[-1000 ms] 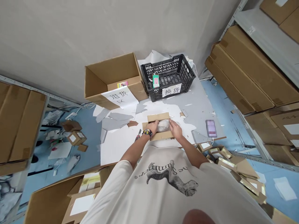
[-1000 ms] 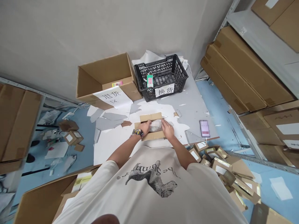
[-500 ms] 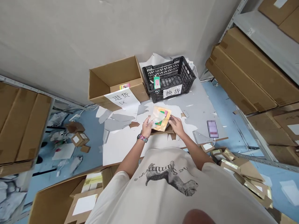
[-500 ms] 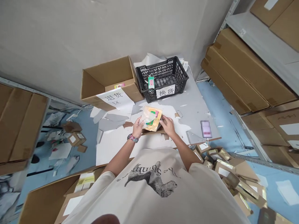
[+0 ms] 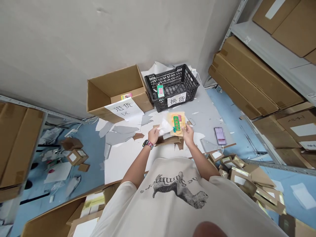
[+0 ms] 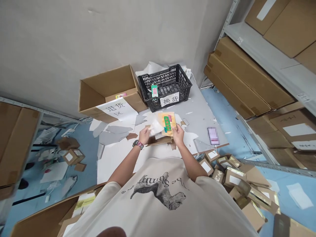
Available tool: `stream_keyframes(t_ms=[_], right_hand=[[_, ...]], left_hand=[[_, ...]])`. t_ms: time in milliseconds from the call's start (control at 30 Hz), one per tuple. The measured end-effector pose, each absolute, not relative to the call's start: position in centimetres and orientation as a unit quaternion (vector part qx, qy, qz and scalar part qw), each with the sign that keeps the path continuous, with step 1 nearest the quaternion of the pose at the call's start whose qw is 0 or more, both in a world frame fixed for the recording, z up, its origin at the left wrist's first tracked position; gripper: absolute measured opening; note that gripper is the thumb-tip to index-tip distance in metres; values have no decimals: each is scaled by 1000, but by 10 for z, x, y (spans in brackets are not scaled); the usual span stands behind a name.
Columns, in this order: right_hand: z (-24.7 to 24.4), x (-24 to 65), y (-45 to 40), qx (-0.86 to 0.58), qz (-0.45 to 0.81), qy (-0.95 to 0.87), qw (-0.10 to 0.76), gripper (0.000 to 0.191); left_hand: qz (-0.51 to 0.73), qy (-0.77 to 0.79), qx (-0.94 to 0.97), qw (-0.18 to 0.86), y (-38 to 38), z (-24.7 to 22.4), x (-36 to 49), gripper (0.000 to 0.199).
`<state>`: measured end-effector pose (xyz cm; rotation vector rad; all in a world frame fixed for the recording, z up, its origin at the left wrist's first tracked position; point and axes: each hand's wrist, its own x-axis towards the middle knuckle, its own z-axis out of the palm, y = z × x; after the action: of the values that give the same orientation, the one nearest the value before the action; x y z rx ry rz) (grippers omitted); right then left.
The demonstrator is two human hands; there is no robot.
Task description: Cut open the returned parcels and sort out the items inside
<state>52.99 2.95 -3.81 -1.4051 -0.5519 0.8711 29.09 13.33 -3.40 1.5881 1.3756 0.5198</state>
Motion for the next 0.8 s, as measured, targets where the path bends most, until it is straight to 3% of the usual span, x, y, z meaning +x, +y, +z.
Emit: stream_keyframes(t_ms=[100,200,333,467,700,800], right_hand=[[-32,545,27,-627,330,-180,682,60],[-19,556,22,-612,330,-166,699,59],[6,559,14,-585,364,-214,692,57],[25,554,15,-559,419,-292,654,57],[33,535,26,-548,456,-374,593,60],[43,536,20,-569,404,-418,581,56]], left_hand=[[-31,495,812,307,135,-24,287,21],[-107,457,848,244,134,-10,286,28],[99,519,803,276,142,16,286,43],[319,478,728,373,153,42,287,57],[336,388,683,520,159,58,291,72],[316,405,669,538,154,72,288,62]])
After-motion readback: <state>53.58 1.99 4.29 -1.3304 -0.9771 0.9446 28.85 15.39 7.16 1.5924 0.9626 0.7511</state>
